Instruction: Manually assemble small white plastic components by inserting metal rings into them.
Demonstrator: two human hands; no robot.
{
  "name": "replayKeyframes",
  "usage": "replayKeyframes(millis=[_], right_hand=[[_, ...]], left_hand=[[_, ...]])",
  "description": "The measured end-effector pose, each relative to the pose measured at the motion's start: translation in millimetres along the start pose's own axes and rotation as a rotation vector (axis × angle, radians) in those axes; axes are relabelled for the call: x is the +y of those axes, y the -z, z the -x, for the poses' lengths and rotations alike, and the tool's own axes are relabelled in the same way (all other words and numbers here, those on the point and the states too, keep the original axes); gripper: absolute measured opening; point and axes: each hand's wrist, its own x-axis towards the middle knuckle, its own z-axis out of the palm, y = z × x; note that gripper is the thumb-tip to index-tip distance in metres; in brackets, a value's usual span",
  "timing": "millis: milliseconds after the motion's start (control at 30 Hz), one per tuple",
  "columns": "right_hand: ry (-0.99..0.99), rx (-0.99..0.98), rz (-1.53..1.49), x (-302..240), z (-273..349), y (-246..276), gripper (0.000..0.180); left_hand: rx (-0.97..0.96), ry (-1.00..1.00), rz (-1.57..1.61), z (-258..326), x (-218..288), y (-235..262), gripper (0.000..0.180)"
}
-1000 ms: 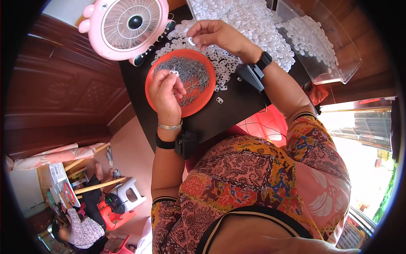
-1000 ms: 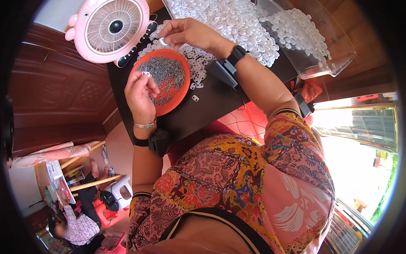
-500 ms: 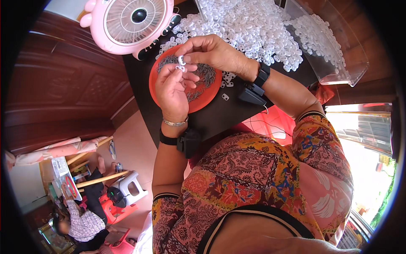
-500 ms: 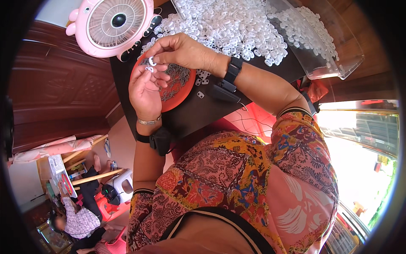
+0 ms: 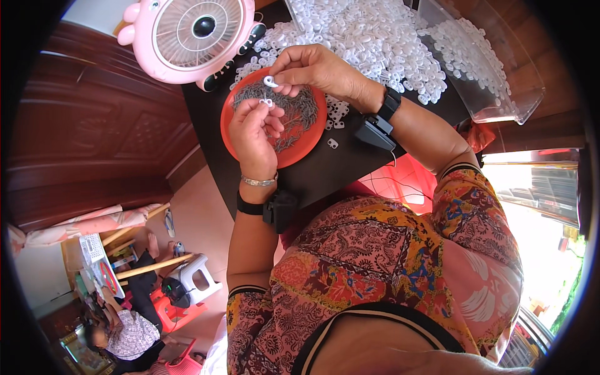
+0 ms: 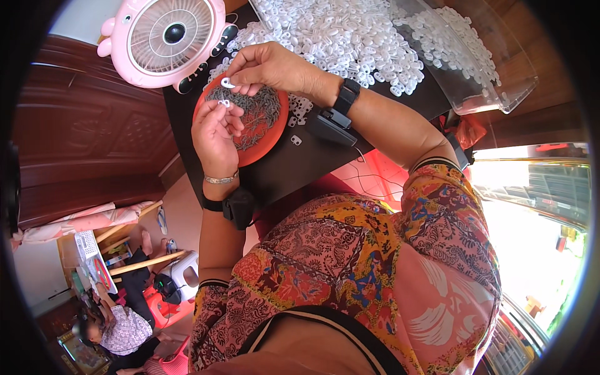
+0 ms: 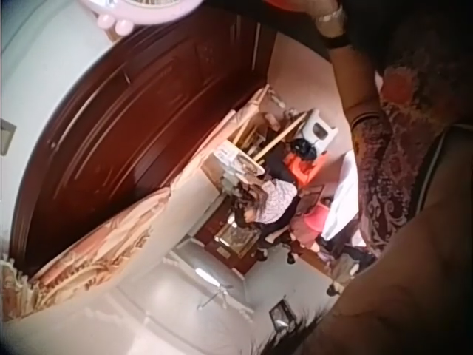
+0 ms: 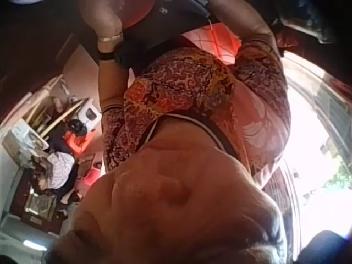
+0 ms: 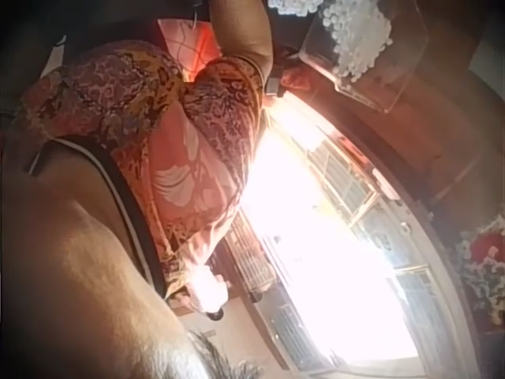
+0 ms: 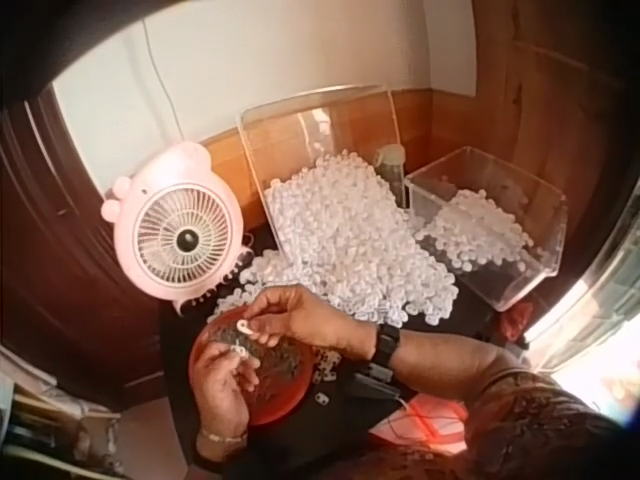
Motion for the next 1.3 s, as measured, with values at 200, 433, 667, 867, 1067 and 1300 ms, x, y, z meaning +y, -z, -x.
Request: replayKeyframes(millis=[200,433,667,867,1067,1300], right_hand=[[0.038,-0.013,0.002,1.9,0.8,-2.8,0.014],[0.080,-0.035,0.060,2.7,2.0,-5.2,0.014],[0.115,-0.018,0.125,1.7,3.7,-7.6,0.014],[0.227,-0.011,0.241,3.2,4.9,-8.8,0.013],[0.154,-0.064,0.291,0.4,7.5,-12.7,0.015],[0.230,-0.102,0.398,5.3,10.5,-17.4,0.022]], left_hand=[[0.081,-0.002,-0.096,1.2,-1.7,-3.2,0.010],[0.081,0.009,-0.109,0.3,-2.3,-2.6,0.010],[0.089,0.013,-0.134,0.8,-3.8,-2.9,0.010],[0.110,0.002,-0.165,2.2,-3.1,-5.2,0.010],[0.088,-0.022,-0.153,1.9,-4.3,-3.2,0.011],[0.097,0.026,-0.126,0.9,-6.4,-1.8,0.011]])
